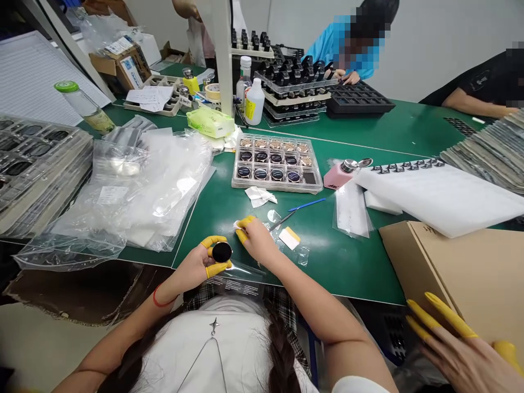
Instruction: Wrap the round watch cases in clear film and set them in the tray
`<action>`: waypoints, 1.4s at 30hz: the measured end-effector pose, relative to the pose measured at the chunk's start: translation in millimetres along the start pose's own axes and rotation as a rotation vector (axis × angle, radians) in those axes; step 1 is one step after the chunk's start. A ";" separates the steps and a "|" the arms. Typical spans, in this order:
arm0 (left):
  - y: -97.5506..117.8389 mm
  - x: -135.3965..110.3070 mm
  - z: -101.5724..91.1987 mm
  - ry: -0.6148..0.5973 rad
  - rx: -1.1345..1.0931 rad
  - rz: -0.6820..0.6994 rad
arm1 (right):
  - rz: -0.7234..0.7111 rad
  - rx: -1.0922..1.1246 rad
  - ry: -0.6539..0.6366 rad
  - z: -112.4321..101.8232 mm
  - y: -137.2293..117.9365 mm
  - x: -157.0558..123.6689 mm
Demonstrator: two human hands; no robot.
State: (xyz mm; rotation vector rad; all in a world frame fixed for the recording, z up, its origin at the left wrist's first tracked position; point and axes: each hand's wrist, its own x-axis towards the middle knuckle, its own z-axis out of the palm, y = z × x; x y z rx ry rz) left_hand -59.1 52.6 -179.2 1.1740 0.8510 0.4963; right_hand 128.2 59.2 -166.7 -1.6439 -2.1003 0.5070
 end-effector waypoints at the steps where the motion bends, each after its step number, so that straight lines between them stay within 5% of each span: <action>1: 1.1 -0.8 -1.2 0.013 0.009 -0.004 | -0.068 0.051 0.035 -0.8 -5.3 -5.5; 5: 4.3 -1.1 -0.9 0.013 0.121 0.113 | -0.387 0.076 0.136 2.9 -25.8 -25.9; 9: 4.0 1.2 1.8 -0.024 0.048 0.086 | -0.331 0.032 0.299 10.0 -25.5 -29.6; 15: 2.4 2.3 -1.1 -0.051 0.120 0.083 | -0.387 -0.005 0.244 17.3 -25.8 -35.3; 22: 1.3 0.0 6.0 0.069 -0.007 0.088 | -0.008 0.022 0.317 -0.4 -4.0 -11.4; 26: -7.5 0.5 3.5 0.145 0.003 0.253 | 0.111 0.209 0.126 -12.7 -8.5 -17.1; 30: -16.1 1.2 2.6 0.137 0.024 0.279 | 0.161 0.389 -0.032 -10.5 -19.5 -21.3; 36: -10.6 2.2 4.3 0.065 -0.039 0.247 | 0.311 0.701 -0.082 -11.3 -12.4 -16.3; 39: -4.0 5.3 3.8 0.028 -0.081 0.134 | 0.360 0.807 0.027 -21.7 -7.2 -17.0; 42: 0.5 7.7 3.7 0.000 -0.042 0.029 | 0.324 0.858 -0.004 -29.1 -8.9 -19.5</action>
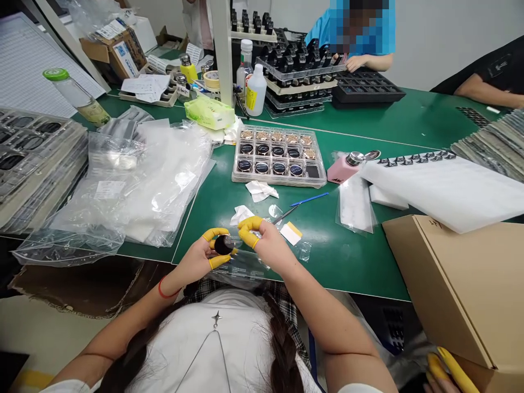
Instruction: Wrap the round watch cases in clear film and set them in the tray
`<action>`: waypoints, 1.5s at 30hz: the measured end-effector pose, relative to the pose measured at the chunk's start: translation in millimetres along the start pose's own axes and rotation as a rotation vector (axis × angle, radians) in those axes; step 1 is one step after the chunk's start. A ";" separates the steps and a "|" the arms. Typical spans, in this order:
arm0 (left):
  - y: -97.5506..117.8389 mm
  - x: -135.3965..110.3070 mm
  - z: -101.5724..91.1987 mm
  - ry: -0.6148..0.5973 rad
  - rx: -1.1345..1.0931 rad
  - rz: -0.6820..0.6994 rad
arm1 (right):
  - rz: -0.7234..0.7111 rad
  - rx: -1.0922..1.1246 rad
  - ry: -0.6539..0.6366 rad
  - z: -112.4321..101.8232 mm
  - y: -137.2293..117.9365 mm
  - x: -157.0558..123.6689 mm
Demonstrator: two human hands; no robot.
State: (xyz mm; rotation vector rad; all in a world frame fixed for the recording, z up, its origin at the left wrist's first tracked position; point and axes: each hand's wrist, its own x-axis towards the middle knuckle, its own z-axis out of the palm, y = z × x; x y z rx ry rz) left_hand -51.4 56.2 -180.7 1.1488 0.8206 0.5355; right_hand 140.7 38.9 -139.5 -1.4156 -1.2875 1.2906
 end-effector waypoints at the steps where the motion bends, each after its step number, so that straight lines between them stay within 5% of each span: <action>1: 0.9 0.4 0.3 -0.010 0.011 -0.010 | 0.007 -0.004 -0.036 0.8 -1.1 -1.2; 12: 5.9 -0.7 4.9 -0.081 -0.016 0.011 | 0.071 -0.041 -0.089 10.8 6.3 -2.8; 45: 0.2 1.4 6.1 -0.078 -0.051 -0.001 | -0.069 -0.309 0.031 18.1 8.0 -8.9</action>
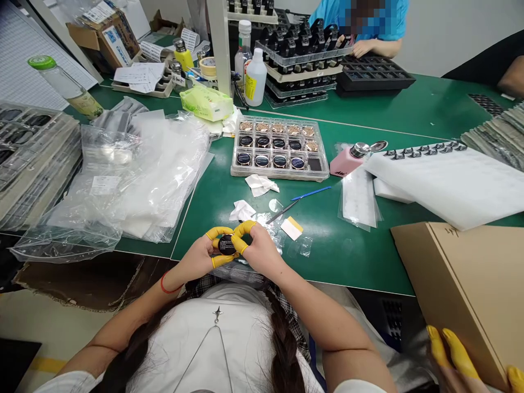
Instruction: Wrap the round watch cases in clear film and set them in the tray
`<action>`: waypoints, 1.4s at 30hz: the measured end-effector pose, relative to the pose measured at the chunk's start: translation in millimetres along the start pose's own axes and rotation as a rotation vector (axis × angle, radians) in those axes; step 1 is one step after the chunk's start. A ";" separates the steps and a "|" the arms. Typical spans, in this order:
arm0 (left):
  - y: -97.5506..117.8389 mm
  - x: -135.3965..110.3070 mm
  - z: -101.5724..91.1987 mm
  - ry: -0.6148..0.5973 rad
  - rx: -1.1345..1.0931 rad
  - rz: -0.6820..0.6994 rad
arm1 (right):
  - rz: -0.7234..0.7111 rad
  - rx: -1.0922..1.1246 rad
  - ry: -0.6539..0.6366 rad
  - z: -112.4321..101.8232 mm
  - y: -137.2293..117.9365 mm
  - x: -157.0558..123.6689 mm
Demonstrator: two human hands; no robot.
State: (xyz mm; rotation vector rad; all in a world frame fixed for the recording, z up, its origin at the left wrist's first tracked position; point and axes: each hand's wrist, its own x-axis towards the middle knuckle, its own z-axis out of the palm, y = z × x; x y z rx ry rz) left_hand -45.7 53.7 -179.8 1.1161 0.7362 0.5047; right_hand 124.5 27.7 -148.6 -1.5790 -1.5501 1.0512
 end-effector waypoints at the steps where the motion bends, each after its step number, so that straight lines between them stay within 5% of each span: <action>1: -0.5 0.4 -0.4 0.004 -0.001 -0.006 | -0.022 -0.040 0.004 -4.9 1.7 0.1; 6: -4.2 5.2 -2.8 0.006 0.004 -0.053 | -0.036 -0.426 0.201 -49.8 24.8 8.6; 10: -5.4 10.6 -2.7 -0.025 -0.011 -0.069 | -0.011 -0.672 0.076 -60.7 46.6 21.5; 15: -6.4 12.9 -3.6 -0.048 -0.014 -0.065 | -0.021 -0.639 0.176 -71.0 52.1 29.7; 18: -7.2 12.3 -5.6 -0.054 -0.028 -0.089 | 0.094 -0.607 0.376 -102.4 53.6 23.2; 21: -7.5 12.5 -6.0 -0.050 -0.026 -0.100 | 0.238 -0.691 0.342 -119.5 61.9 9.2; 25: -6.1 13.5 -3.7 -0.047 0.001 -0.084 | 0.331 -0.761 0.183 -97.4 77.4 -7.4; 30: -3.4 13.3 -1.8 -0.060 -0.008 -0.105 | 0.342 -0.702 0.329 -62.4 68.8 -21.6; 32: -3.4 12.9 -1.7 -0.059 -0.014 -0.104 | 0.216 -0.551 0.370 -46.8 53.4 -26.4; 37: -4.9 11.9 -4.4 -0.092 0.022 -0.057 | -0.363 -0.417 0.183 7.4 22.2 -26.3; 42: -5.1 11.5 -6.5 -0.138 0.037 -0.007 | -0.374 -0.504 0.246 17.7 26.5 -4.0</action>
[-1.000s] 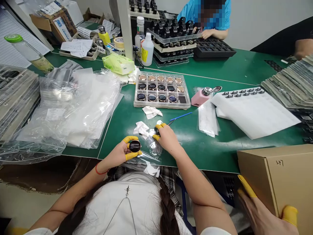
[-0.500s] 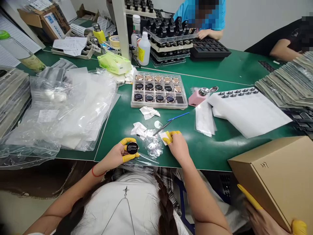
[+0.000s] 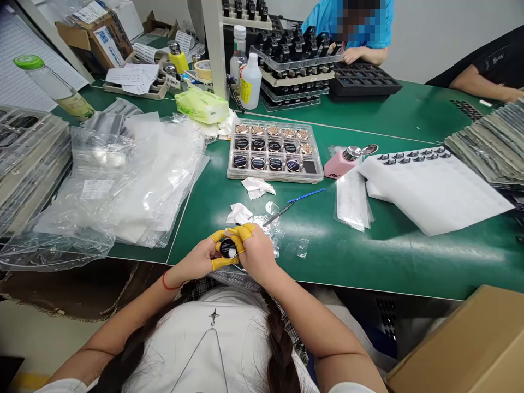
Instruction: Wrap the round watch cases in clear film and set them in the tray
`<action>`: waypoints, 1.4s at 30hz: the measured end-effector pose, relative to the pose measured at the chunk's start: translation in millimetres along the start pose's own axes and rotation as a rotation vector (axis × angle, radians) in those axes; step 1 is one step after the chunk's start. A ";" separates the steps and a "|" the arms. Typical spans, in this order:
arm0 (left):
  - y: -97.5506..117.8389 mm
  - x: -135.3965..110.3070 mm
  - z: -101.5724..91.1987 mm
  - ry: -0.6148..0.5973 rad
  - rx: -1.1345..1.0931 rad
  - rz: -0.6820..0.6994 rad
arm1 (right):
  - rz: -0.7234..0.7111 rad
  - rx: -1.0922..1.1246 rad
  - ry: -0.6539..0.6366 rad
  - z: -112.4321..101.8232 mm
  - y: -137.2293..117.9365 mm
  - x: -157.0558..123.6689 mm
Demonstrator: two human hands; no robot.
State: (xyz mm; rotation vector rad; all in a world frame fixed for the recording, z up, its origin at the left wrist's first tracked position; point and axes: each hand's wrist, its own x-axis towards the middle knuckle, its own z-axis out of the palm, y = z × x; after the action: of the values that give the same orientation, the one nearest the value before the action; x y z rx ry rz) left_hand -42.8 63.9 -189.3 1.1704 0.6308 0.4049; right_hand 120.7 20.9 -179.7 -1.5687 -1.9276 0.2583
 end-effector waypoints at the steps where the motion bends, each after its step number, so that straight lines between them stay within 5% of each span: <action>1: 0.2 0.1 0.2 -0.003 -0.005 0.003 | 0.009 0.025 -0.010 -2.0 4.2 3.5; 5: 0.5 0.9 1.7 0.012 0.011 -0.015 | -0.104 0.127 -0.036 -15.8 9.3 6.9; 12: 0.5 1.5 0.1 0.021 0.013 -0.050 | -0.340 -0.093 0.015 -13.2 -10.2 -24.8; 19: 1.0 1.8 1.5 -0.002 0.082 -0.039 | -0.252 0.082 0.031 -20.5 -4.2 -30.5; 25: 1.2 3.2 1.9 -0.041 0.146 -0.027 | -0.242 -0.102 -0.039 -15.6 -3.8 -9.4; 32: 2.5 4.1 0.4 -0.072 0.156 -0.028 | -0.148 -0.038 -0.132 -15.0 0.8 11.6; 36: 3.8 3.3 1.2 -0.013 0.122 -0.068 | 0.152 0.187 0.043 -29.0 28.5 -0.7; 39: 3.0 3.2 1.1 0.014 0.058 -0.078 | 0.422 0.135 0.162 -39.4 64.6 -16.0; 42: 1.4 5.0 3.3 0.046 0.025 -0.062 | 0.452 -0.009 0.191 -41.5 82.3 -26.1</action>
State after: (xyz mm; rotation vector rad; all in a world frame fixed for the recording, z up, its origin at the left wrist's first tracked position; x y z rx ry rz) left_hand -36.9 65.0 -188.4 1.1647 0.7118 0.3731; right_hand 213.8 9.2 -199.1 -1.9477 -1.4175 0.2749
